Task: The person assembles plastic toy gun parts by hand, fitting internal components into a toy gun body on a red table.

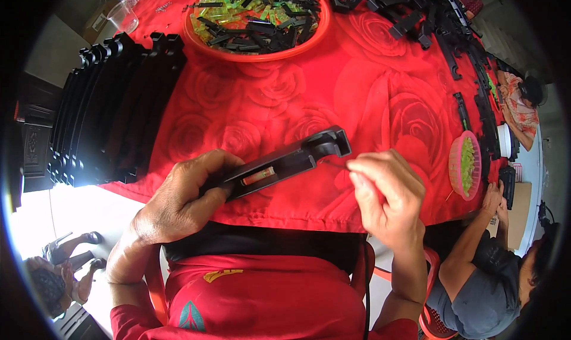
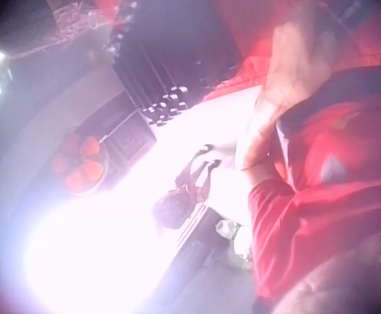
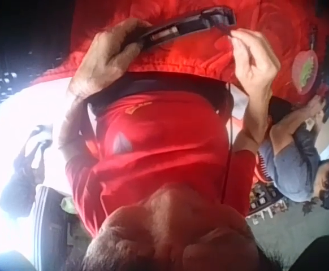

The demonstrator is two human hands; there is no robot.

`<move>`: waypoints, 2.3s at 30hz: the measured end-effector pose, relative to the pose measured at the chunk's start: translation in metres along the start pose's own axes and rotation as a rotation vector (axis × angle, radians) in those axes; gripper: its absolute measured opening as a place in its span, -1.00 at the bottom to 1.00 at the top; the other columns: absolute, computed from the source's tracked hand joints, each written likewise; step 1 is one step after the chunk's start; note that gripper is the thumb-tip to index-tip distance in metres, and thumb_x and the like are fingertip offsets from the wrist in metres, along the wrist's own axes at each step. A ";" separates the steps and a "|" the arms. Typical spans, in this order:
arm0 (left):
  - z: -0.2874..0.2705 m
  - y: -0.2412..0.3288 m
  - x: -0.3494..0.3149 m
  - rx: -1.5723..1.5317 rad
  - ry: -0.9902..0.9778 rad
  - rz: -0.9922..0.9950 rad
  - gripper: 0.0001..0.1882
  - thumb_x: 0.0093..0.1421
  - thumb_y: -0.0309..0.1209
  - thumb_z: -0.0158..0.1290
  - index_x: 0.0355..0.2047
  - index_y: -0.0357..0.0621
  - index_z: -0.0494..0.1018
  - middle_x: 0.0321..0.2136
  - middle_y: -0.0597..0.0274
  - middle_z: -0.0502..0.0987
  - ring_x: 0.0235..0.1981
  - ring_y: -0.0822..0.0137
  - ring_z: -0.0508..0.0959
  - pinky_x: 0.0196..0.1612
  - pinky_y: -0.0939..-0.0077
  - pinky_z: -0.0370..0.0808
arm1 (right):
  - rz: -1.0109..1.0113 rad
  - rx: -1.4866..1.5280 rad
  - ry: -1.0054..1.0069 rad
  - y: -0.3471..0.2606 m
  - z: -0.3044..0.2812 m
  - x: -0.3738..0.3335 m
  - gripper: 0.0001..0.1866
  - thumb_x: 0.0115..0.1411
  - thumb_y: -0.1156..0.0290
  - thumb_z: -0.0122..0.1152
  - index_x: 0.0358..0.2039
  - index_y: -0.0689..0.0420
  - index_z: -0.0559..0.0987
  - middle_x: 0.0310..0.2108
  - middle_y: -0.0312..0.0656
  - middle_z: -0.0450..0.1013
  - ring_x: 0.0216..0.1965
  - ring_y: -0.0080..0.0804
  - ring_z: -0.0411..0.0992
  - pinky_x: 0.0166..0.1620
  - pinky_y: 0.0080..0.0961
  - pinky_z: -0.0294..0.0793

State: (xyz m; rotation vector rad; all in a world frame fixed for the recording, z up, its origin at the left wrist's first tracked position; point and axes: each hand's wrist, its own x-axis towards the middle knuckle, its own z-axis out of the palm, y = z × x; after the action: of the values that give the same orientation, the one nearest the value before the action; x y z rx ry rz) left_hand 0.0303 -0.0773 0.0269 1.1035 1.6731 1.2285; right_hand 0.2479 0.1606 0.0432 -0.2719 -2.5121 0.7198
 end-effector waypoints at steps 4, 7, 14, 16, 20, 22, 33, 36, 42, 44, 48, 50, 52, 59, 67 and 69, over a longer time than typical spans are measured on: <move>0.004 0.008 0.003 0.070 -0.047 -0.100 -0.65 0.32 -0.63 0.02 0.11 -0.36 0.51 -0.34 0.12 0.60 -0.31 0.38 0.60 -0.20 0.45 0.53 | -0.154 0.039 -0.145 -0.033 -0.005 0.017 -0.80 0.12 0.67 0.45 -0.20 0.27 0.72 -0.40 -0.11 0.60 -0.46 -0.27 0.54 -0.40 -0.40 0.50; 0.008 0.006 0.002 0.081 -0.042 -0.082 -0.65 0.35 -0.62 0.04 0.13 -0.36 0.51 -0.30 0.07 0.63 -0.26 0.29 0.66 -0.16 0.39 0.57 | -0.145 0.024 -0.166 -0.047 -0.004 0.026 -0.77 0.10 0.66 0.48 -0.20 0.26 0.72 -0.42 -0.13 0.58 -0.47 -0.25 0.53 -0.42 -0.38 0.49; 0.011 -0.002 0.004 -0.021 -0.138 0.033 -0.57 0.37 -0.55 0.11 0.23 -0.38 0.45 -0.16 -0.03 0.65 -0.12 0.19 0.70 -0.04 0.32 0.62 | -0.167 0.008 -0.364 -0.058 0.012 0.041 -0.81 0.10 0.67 0.44 -0.24 0.25 0.68 -0.49 -0.13 0.50 -0.50 -0.16 0.47 -0.40 -0.27 0.46; 0.011 -0.003 0.004 -0.029 -0.145 0.041 -0.56 0.37 -0.53 0.12 0.24 -0.38 0.45 -0.15 -0.04 0.65 -0.12 0.19 0.70 -0.03 0.31 0.62 | -0.196 -0.038 -0.476 -0.059 0.013 0.042 -0.81 0.10 0.66 0.45 -0.26 0.23 0.66 -0.46 -0.14 0.48 -0.46 -0.17 0.46 -0.37 -0.27 0.46; 0.012 0.001 0.005 -0.007 -0.146 0.030 -0.58 0.39 -0.52 0.12 0.23 -0.39 0.46 -0.18 -0.02 0.66 -0.14 0.20 0.71 -0.06 0.32 0.62 | -0.179 -0.098 -0.510 -0.061 0.015 0.046 -0.81 0.11 0.62 0.47 -0.27 0.21 0.64 -0.45 -0.15 0.47 -0.42 -0.18 0.45 -0.34 -0.28 0.47; 0.016 -0.001 0.005 0.012 -0.130 0.017 -0.60 0.40 -0.52 0.12 0.22 -0.38 0.47 -0.21 -0.02 0.66 -0.17 0.21 0.71 -0.09 0.32 0.62 | -0.173 -0.113 -0.507 -0.063 0.015 0.045 -0.80 0.11 0.61 0.49 -0.26 0.21 0.65 -0.44 -0.15 0.49 -0.43 -0.18 0.45 -0.34 -0.28 0.47; 0.024 -0.003 0.005 -0.009 -0.084 0.002 -0.67 0.43 -0.53 0.11 0.16 -0.35 0.52 -0.26 -0.01 0.65 -0.24 0.25 0.69 -0.18 0.34 0.61 | -0.077 -0.056 -0.191 -0.068 0.023 0.023 -0.72 0.07 0.68 0.54 -0.18 0.25 0.75 -0.36 -0.14 0.59 -0.38 -0.26 0.58 -0.35 -0.39 0.56; 0.023 -0.001 0.006 -0.050 -0.109 0.043 -0.64 0.43 -0.55 0.09 0.20 -0.35 0.50 -0.23 0.01 0.65 -0.20 0.29 0.67 -0.14 0.37 0.60 | -0.041 -0.057 -0.169 -0.063 0.020 0.017 -0.72 0.10 0.70 0.52 -0.14 0.25 0.75 -0.35 -0.13 0.60 -0.37 -0.32 0.58 -0.34 -0.44 0.56; 0.024 -0.003 0.006 -0.132 -0.164 0.040 -0.56 0.42 -0.56 0.09 0.28 -0.36 0.44 -0.17 0.05 0.65 -0.12 0.33 0.66 -0.04 0.41 0.59 | 0.111 0.058 -0.132 -0.065 0.014 0.015 -0.75 0.13 0.70 0.51 -0.16 0.24 0.74 -0.34 -0.12 0.61 -0.40 -0.29 0.58 -0.36 -0.42 0.53; 0.025 -0.005 0.007 -0.180 -0.192 0.019 -0.56 0.43 -0.56 0.08 0.29 -0.37 0.43 -0.15 0.09 0.65 -0.11 0.36 0.65 -0.03 0.44 0.59 | 0.177 0.121 -0.148 -0.064 0.011 0.014 -0.76 0.14 0.69 0.50 -0.17 0.23 0.74 -0.34 -0.11 0.63 -0.39 -0.30 0.60 -0.35 -0.43 0.53; 0.023 -0.001 0.008 -0.179 -0.208 0.006 -0.56 0.44 -0.57 0.07 0.31 -0.37 0.42 -0.14 0.11 0.65 -0.09 0.38 0.63 -0.02 0.45 0.58 | 0.175 0.143 -0.157 -0.063 0.008 0.016 -0.78 0.15 0.69 0.50 -0.19 0.22 0.73 -0.35 -0.11 0.64 -0.37 -0.30 0.61 -0.35 -0.43 0.54; 0.022 0.000 0.008 -0.206 -0.226 -0.024 -0.55 0.44 -0.57 0.08 0.32 -0.37 0.42 -0.13 0.10 0.65 -0.08 0.40 0.63 -0.01 0.45 0.58 | 0.116 0.109 -0.196 -0.065 0.005 0.020 -0.79 0.14 0.68 0.51 -0.20 0.21 0.73 -0.34 -0.12 0.65 -0.37 -0.28 0.61 -0.35 -0.42 0.54; 0.022 -0.001 0.008 -0.208 -0.220 -0.014 -0.55 0.44 -0.57 0.09 0.31 -0.37 0.42 -0.13 0.11 0.65 -0.08 0.41 0.63 -0.01 0.45 0.58 | 0.102 0.090 -0.211 -0.066 0.003 0.023 -0.78 0.13 0.68 0.51 -0.21 0.21 0.73 -0.34 -0.13 0.65 -0.37 -0.27 0.61 -0.35 -0.41 0.55; 0.026 0.001 0.011 -0.181 -0.181 0.043 -0.59 0.42 -0.57 0.12 0.25 -0.34 0.47 -0.17 0.10 0.66 -0.10 0.40 0.65 -0.01 0.43 0.60 | 0.029 -0.016 -0.227 -0.067 0.003 0.027 -0.77 0.08 0.69 0.52 -0.23 0.21 0.73 -0.40 -0.14 0.60 -0.41 -0.23 0.57 -0.37 -0.35 0.55; 0.037 0.004 0.014 -0.122 -0.107 0.063 -0.62 0.33 -0.62 0.15 0.17 -0.33 0.53 -0.20 0.08 0.68 -0.16 0.37 0.70 -0.10 0.44 0.64 | -0.007 -0.101 -0.121 -0.069 0.005 0.017 -0.73 0.01 0.73 0.50 -0.27 0.18 0.71 -0.41 -0.17 0.60 -0.43 -0.25 0.56 -0.37 -0.36 0.55; 0.037 0.006 0.015 -0.125 -0.109 0.063 -0.61 0.31 -0.63 0.15 0.16 -0.33 0.53 -0.22 0.09 0.68 -0.17 0.38 0.70 -0.11 0.45 0.64 | -0.028 -0.114 -0.089 -0.070 0.004 0.016 -0.73 0.00 0.74 0.50 -0.28 0.18 0.71 -0.41 -0.17 0.61 -0.44 -0.25 0.56 -0.37 -0.36 0.54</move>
State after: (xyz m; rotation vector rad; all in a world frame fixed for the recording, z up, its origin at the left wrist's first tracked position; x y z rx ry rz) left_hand 0.0607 -0.0513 0.0221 1.1330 1.4700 1.2716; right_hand 0.2283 0.1048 0.0849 -0.2489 -2.6405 0.5901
